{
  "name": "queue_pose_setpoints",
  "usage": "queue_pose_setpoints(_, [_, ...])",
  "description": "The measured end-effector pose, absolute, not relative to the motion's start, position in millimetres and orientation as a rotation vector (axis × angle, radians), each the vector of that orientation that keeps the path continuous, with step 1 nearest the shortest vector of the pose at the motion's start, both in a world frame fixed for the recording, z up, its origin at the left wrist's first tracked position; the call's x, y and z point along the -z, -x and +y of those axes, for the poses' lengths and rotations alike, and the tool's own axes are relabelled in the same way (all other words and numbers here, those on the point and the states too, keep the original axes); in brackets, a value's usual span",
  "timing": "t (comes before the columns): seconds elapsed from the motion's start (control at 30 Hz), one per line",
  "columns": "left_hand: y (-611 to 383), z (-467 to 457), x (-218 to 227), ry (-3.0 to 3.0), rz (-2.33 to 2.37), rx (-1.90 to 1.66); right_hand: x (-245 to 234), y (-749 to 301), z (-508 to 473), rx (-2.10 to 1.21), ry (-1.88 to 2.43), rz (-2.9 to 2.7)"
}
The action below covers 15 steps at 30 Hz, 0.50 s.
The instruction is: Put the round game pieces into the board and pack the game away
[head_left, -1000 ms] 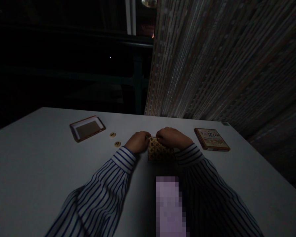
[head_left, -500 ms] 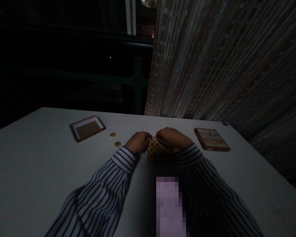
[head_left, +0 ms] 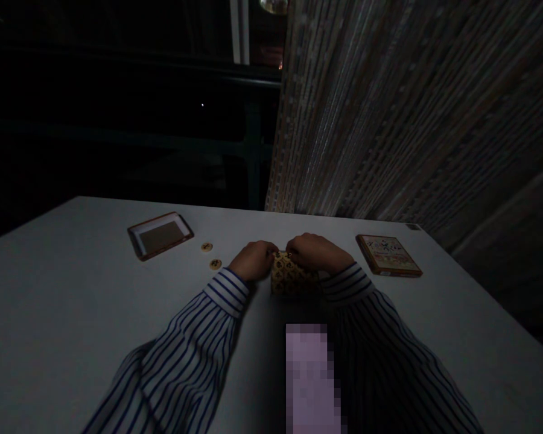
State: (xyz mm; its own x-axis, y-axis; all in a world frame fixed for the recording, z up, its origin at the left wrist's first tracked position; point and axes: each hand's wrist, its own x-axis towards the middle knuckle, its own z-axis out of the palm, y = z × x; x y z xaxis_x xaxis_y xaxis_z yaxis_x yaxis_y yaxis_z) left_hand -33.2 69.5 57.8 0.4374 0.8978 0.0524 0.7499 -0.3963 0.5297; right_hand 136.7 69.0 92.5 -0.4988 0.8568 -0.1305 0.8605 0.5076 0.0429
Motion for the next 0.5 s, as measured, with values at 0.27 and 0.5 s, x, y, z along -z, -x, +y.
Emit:
queue_pose_setpoints(0.27, [33.8,69.2,-60.0,-2.284,1.412,-0.455,-98.0,-136.1,67.8,0.039,-1.527,2.576])
queue_pose_setpoints(0.5, [36.1,70.4,-61.4,-2.283,1.428,-0.493,-108.2,-143.3,66.5,-0.004,-1.601,2.568])
